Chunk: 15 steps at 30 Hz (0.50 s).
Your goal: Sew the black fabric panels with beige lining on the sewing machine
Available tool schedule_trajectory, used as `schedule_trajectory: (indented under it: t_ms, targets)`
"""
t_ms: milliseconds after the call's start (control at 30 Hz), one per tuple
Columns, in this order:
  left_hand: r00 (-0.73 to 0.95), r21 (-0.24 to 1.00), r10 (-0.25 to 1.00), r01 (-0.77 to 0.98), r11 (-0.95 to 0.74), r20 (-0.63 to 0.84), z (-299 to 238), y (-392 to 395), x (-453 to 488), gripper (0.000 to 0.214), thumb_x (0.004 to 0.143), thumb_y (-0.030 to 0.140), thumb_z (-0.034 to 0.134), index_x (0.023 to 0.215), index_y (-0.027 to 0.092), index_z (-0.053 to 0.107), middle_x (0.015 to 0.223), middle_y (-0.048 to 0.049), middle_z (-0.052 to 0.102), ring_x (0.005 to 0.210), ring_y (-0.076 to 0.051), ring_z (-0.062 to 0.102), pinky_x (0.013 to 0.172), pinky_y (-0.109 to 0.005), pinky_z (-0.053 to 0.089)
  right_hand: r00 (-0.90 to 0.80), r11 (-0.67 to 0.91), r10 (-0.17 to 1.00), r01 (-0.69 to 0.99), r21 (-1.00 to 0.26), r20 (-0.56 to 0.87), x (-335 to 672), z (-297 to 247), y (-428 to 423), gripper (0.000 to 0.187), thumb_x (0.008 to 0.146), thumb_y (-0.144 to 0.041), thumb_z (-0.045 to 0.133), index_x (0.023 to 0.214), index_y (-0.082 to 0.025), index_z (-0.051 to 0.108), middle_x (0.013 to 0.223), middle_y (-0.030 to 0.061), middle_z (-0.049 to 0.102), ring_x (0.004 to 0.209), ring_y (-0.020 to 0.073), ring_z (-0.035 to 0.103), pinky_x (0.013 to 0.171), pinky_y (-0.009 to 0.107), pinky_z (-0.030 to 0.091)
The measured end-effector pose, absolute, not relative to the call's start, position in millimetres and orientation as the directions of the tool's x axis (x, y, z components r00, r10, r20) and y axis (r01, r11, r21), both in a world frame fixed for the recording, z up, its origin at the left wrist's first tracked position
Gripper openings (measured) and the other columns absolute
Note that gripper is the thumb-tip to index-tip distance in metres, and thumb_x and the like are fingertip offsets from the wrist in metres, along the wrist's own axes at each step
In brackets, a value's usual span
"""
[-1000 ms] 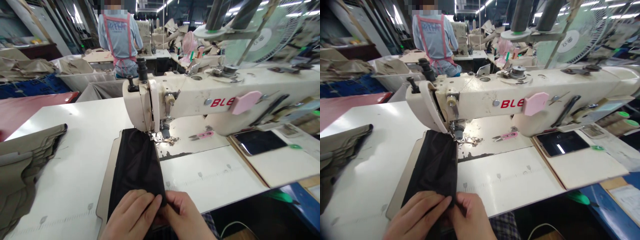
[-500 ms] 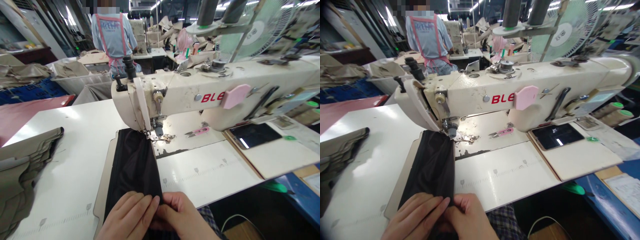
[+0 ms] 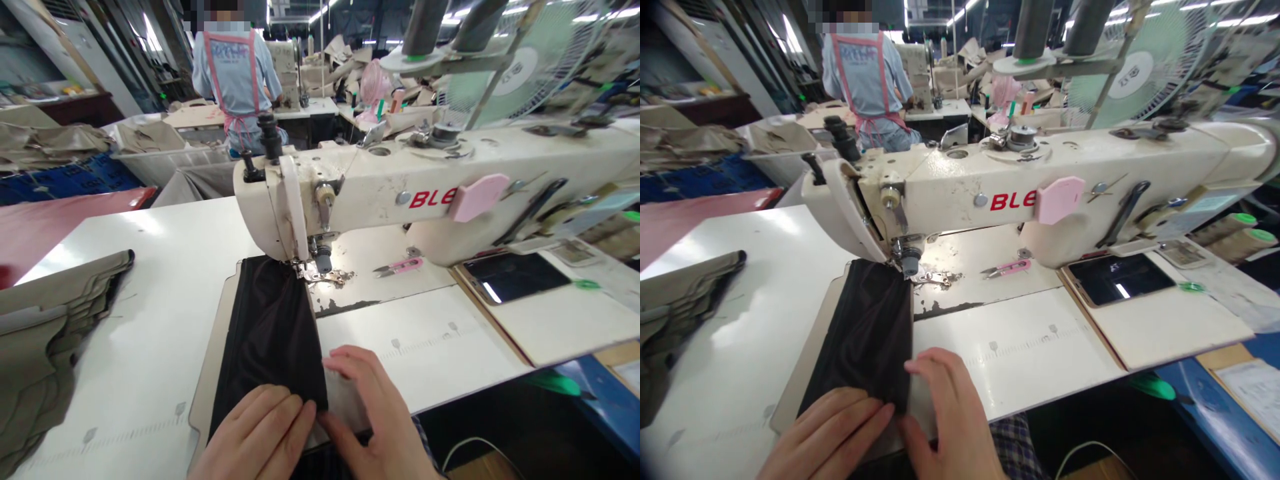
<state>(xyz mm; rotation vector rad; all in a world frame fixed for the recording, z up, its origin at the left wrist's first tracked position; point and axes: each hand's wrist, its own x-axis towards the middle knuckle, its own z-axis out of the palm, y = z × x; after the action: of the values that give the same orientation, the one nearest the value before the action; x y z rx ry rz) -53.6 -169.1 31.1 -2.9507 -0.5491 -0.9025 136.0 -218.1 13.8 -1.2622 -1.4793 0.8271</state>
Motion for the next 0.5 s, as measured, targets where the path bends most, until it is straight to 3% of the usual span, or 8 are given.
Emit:
schedule_trajectory:
  t_ms: [67,133,200,300,400,500]
  targets:
    - [0.784,0.193,0.378,0.326,-0.926,0.493,40,-163,-53,0.035,0.097,0.016,0.029,0.093,0.018,0.063,0.082,-0.002,0.068,0.08,-0.013,0.061,0.084,-0.02,0.049,-0.194,0.539,0.825,0.552,-0.636,0.531,145,12,-210,0.02,0.086,-0.011,0.055,0.102,-0.018,0.064,0.098,0.0075,0.069,0.093,0.0196,0.062,0.085,0.032,0.051]
    - [0.79,0.313,0.493,0.395,-0.864,0.365,47,-149,-50,0.026,0.097,0.022,0.035,0.095,0.019,0.061,0.083,-0.001,0.067,0.077,-0.012,0.061,0.076,-0.019,0.051,-0.382,0.689,0.707,0.564,-0.455,0.595,149,10,-200,0.024,0.095,-0.015,0.042,0.093,-0.015,0.066,0.081,0.0053,0.07,0.081,0.0168,0.063,0.078,0.028,0.052]
    - [0.76,0.305,0.601,0.528,-0.793,0.247,47,-131,-44,0.024,0.092,0.026,0.046,0.113,0.018,0.056,0.101,-0.0046,0.066,0.091,-0.016,0.06,0.083,-0.026,0.051,-0.44,0.729,0.665,0.561,-0.393,0.604,146,6,-190,0.039,0.1,-0.018,0.029,0.089,-0.013,0.066,0.074,0.0054,0.07,0.074,0.0157,0.064,0.071,0.026,0.053]
    - [0.734,0.172,0.661,0.639,-0.749,0.153,35,-104,-30,0.047,0.086,0.025,0.056,0.132,0.017,0.045,0.122,-0.0093,0.058,0.109,-0.026,0.053,0.095,-0.043,0.046,-0.43,0.745,0.621,0.585,-0.321,0.655,139,-3,-177,0.046,0.101,-0.018,0.025,0.079,-0.015,0.066,0.066,0.0031,0.069,0.063,0.0138,0.063,0.06,0.024,0.052]
    - [0.74,0.157,0.668,0.652,-0.742,0.078,23,-89,-19,0.048,0.087,0.025,0.056,0.133,0.017,0.045,0.126,-0.0083,0.056,0.11,-0.025,0.053,0.098,-0.042,0.045,-0.413,0.739,0.597,0.615,-0.273,0.688,139,-12,-165,0.041,0.1,-0.017,0.032,0.074,-0.017,0.065,0.063,0.0004,0.068,0.061,0.0123,0.062,0.059,0.023,0.051]
    - [0.742,0.116,0.664,0.654,-0.748,0.099,22,-87,-22,0.053,0.086,0.029,0.058,0.134,0.016,0.043,0.132,-0.011,0.053,0.116,-0.027,0.051,0.1,-0.045,0.043,-0.433,0.749,0.575,0.621,-0.232,0.695,146,-14,-154,0.033,0.098,-0.016,0.039,0.078,-0.017,0.066,0.067,-0.0001,0.07,0.064,0.0124,0.063,0.064,0.022,0.054]
